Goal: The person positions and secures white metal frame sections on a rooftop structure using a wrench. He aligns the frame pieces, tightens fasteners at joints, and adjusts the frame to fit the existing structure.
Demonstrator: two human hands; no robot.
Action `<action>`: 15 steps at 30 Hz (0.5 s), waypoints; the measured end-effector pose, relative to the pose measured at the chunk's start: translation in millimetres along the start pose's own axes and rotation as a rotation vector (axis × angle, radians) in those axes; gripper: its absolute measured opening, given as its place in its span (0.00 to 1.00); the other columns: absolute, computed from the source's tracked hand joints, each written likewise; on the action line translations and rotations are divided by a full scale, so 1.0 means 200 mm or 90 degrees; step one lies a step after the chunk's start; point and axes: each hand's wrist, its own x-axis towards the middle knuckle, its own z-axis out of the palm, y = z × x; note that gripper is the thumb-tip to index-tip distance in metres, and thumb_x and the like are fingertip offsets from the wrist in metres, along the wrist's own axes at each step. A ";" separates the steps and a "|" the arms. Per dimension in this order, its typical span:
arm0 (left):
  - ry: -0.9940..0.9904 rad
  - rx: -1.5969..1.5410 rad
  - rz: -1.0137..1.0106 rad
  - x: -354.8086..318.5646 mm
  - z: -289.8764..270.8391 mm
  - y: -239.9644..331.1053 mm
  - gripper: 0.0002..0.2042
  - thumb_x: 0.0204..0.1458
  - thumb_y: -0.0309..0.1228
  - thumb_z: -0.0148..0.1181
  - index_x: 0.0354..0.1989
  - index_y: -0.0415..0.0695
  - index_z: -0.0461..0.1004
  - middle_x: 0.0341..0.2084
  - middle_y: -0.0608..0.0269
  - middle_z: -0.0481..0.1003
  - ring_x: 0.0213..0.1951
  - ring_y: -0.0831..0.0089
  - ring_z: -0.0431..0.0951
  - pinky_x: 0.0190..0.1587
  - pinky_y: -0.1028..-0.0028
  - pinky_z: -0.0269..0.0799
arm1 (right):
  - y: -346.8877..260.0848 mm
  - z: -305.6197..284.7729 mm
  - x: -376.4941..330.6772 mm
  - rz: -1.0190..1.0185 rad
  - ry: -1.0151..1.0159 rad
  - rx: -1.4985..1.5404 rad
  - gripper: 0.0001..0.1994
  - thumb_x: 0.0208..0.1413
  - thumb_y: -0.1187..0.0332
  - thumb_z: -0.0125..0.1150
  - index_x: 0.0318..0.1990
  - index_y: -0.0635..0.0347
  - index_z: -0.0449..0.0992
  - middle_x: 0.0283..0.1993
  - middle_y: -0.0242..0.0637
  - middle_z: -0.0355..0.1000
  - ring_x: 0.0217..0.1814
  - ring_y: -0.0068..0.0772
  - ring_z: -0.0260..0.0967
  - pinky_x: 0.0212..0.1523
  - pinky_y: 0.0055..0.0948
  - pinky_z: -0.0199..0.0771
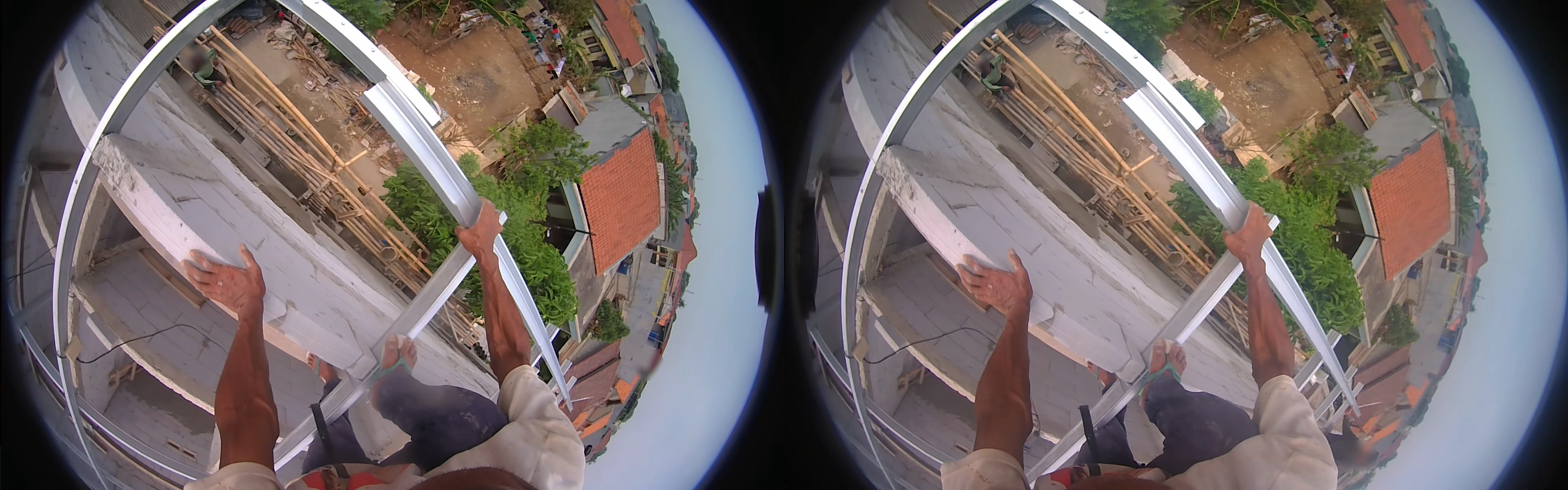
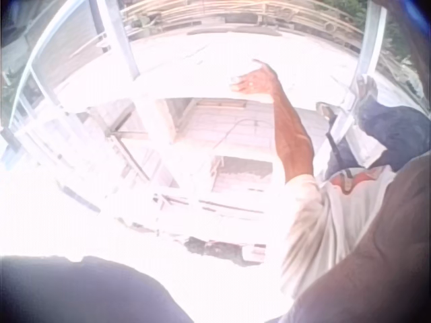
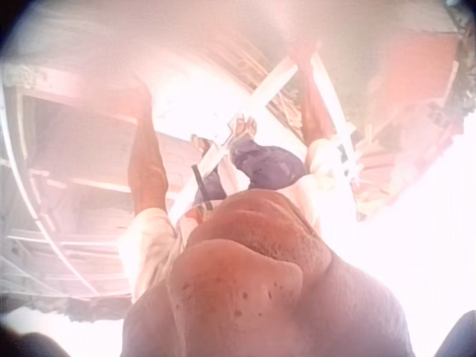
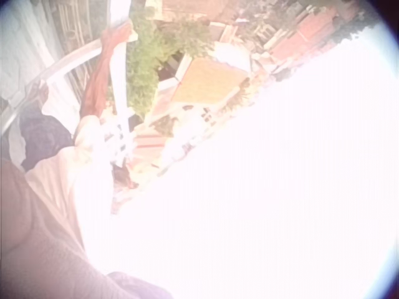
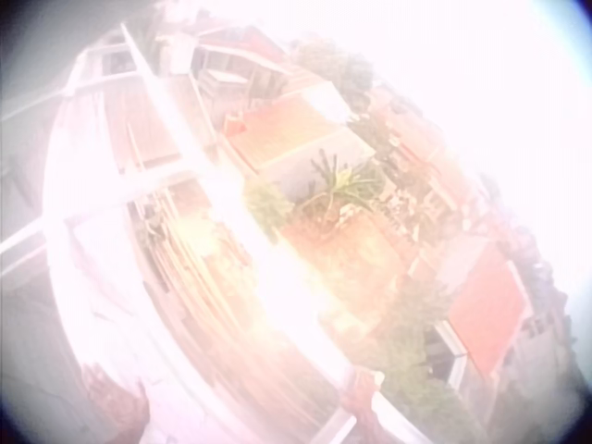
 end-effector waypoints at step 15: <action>-0.009 0.067 -0.011 -0.07 -0.04 0.05 0.53 0.61 0.58 0.60 0.79 0.35 0.37 0.76 0.36 0.40 0.77 0.42 0.44 0.77 0.47 0.49 | 0.02 -0.03 0.09 -0.014 0.008 -0.024 0.45 0.35 0.67 0.76 0.67 0.61 0.66 0.61 0.47 0.67 0.62 0.57 0.65 0.60 0.60 0.63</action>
